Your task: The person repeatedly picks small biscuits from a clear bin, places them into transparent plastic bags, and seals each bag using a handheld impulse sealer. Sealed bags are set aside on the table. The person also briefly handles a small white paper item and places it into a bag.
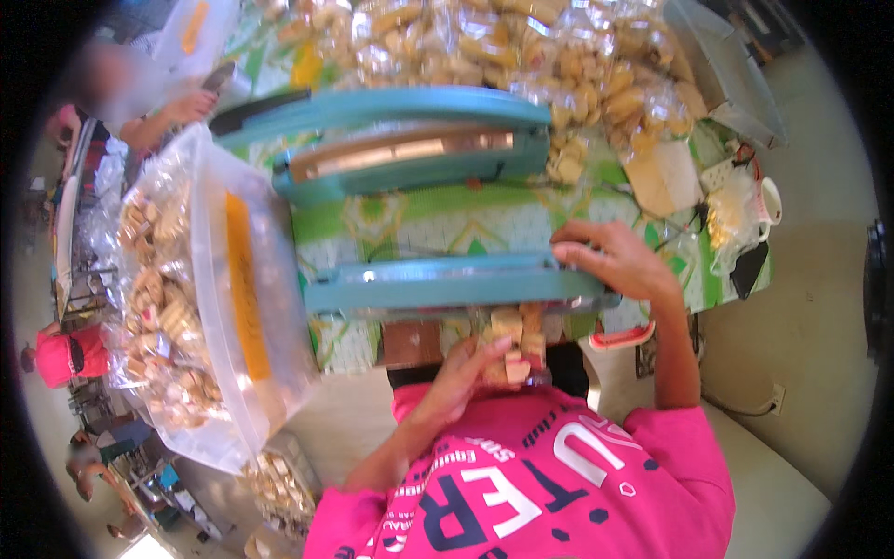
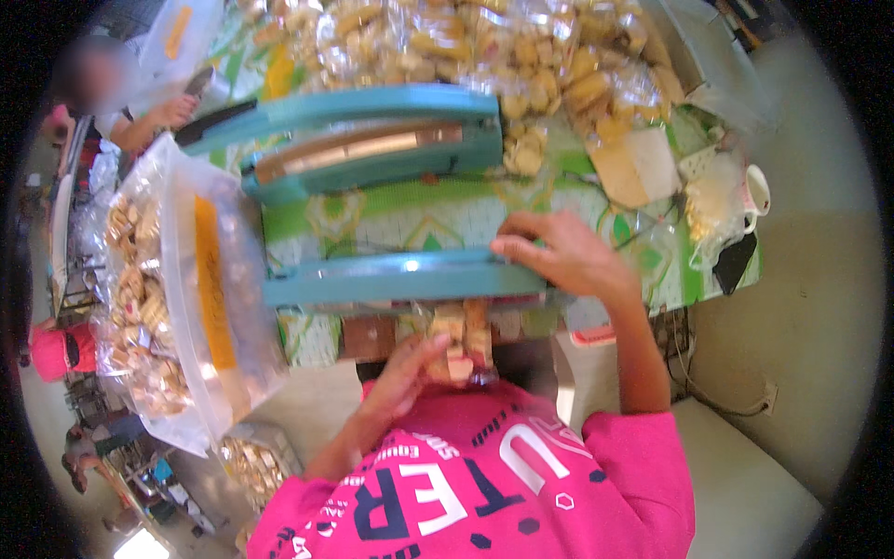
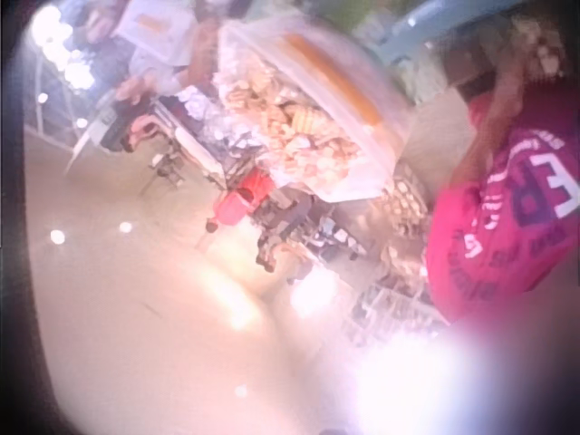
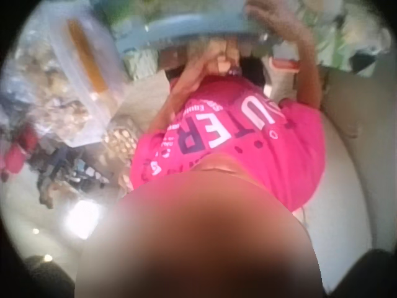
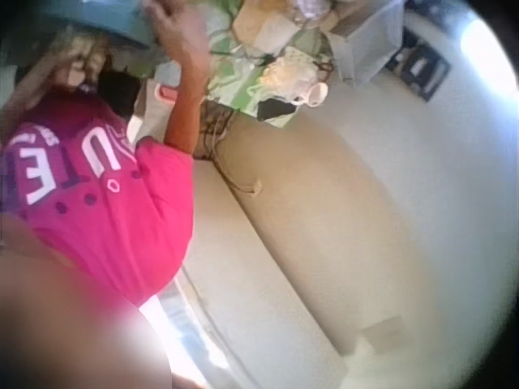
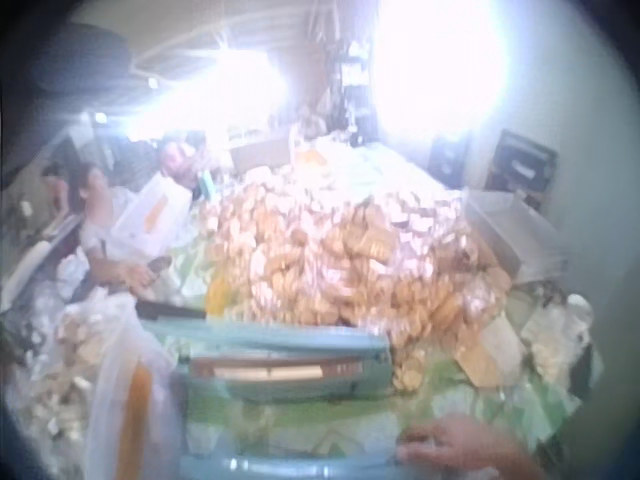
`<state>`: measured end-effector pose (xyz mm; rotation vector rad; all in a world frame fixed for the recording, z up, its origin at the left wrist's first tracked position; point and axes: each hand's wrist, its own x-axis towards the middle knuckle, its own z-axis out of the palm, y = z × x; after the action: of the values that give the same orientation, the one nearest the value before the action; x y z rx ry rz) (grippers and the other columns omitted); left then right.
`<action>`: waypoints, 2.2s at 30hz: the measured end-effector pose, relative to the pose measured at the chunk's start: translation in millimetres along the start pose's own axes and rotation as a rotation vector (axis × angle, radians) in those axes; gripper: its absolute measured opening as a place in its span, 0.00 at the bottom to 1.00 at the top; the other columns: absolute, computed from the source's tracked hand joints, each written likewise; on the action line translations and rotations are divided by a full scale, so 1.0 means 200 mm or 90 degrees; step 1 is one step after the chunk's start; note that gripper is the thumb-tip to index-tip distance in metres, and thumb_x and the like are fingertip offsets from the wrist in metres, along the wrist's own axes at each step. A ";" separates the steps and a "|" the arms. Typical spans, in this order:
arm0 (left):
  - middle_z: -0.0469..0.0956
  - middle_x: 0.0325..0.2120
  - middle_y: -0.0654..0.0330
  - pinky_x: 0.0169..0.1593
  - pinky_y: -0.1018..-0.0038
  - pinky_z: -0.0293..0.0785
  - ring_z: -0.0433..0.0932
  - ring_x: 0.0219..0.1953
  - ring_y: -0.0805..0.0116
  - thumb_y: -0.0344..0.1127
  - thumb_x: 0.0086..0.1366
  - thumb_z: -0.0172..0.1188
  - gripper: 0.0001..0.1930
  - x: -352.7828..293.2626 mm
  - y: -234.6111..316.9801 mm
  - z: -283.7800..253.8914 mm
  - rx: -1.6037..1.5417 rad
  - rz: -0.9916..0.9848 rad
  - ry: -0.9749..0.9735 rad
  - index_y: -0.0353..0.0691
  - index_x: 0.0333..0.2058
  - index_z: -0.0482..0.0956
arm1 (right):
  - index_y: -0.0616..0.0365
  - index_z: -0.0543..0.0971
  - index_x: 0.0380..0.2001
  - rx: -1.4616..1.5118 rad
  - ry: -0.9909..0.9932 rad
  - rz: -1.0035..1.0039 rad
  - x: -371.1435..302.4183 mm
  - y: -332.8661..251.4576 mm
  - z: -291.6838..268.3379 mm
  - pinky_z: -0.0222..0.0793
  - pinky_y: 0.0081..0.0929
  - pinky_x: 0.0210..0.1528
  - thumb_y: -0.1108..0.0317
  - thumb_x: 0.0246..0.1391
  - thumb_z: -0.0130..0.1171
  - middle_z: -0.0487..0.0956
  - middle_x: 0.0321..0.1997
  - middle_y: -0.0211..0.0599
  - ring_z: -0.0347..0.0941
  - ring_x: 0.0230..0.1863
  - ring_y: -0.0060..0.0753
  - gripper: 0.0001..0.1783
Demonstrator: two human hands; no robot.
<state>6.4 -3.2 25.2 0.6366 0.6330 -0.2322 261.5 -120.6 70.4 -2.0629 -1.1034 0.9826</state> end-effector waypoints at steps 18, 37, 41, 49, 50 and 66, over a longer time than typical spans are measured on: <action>0.80 0.47 0.53 0.50 0.68 0.80 0.80 0.49 0.65 0.47 0.69 0.56 0.25 0.04 -0.02 -0.07 0.001 -0.035 -0.040 0.31 0.54 0.71 | 0.54 0.81 0.45 -0.065 -0.063 0.030 -0.01 -0.02 -0.01 0.71 0.41 0.48 0.38 0.60 0.48 0.82 0.42 0.48 0.78 0.44 0.53 0.30; 0.80 0.46 0.50 0.47 0.68 0.81 0.81 0.46 0.63 0.46 0.68 0.58 0.24 0.01 0.02 -0.01 0.015 -0.037 0.032 0.34 0.55 0.71 | 0.53 0.79 0.44 -0.047 -0.038 -0.019 -0.01 0.00 0.01 0.70 0.45 0.41 0.40 0.62 0.48 0.82 0.36 0.49 0.78 0.38 0.54 0.27; 0.80 0.46 0.51 0.47 0.68 0.81 0.81 0.46 0.64 0.47 0.68 0.57 0.24 0.02 0.01 -0.04 0.016 -0.046 0.013 0.34 0.55 0.71 | 0.53 0.79 0.43 -0.030 -0.042 -0.013 0.00 0.02 0.02 0.70 0.45 0.41 0.41 0.62 0.48 0.82 0.36 0.48 0.78 0.39 0.53 0.26; 0.80 0.44 0.56 0.47 0.69 0.81 0.81 0.46 0.65 0.46 0.69 0.57 0.23 0.04 0.02 -0.02 0.013 -0.003 -0.021 0.36 0.55 0.71 | 0.54 0.80 0.43 -0.066 -0.005 -0.019 0.00 0.01 0.01 0.71 0.41 0.45 0.44 0.60 0.52 0.82 0.41 0.45 0.78 0.44 0.51 0.24; 0.80 0.44 0.56 0.47 0.69 0.81 0.81 0.46 0.65 0.45 0.69 0.57 0.23 0.04 0.02 -0.01 0.011 -0.020 -0.011 0.36 0.55 0.71 | 0.55 0.81 0.43 -0.060 0.006 -0.009 0.00 0.01 0.01 0.71 0.40 0.46 0.45 0.60 0.52 0.82 0.41 0.45 0.78 0.44 0.52 0.24; 0.79 0.44 0.56 0.47 0.73 0.79 0.81 0.44 0.69 0.45 0.67 0.60 0.26 0.04 -0.04 -0.07 0.078 0.070 -0.039 0.34 0.56 0.69 | 0.61 0.80 0.38 -0.298 0.423 -0.189 -0.14 -0.44 -0.08 0.71 0.35 0.45 0.64 0.54 0.64 0.82 0.39 0.42 0.78 0.41 0.45 0.13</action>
<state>3.0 -0.6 7.9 0.7764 0.5262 -0.1882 226.0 -105.4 155.3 -2.2290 -1.2770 -0.1379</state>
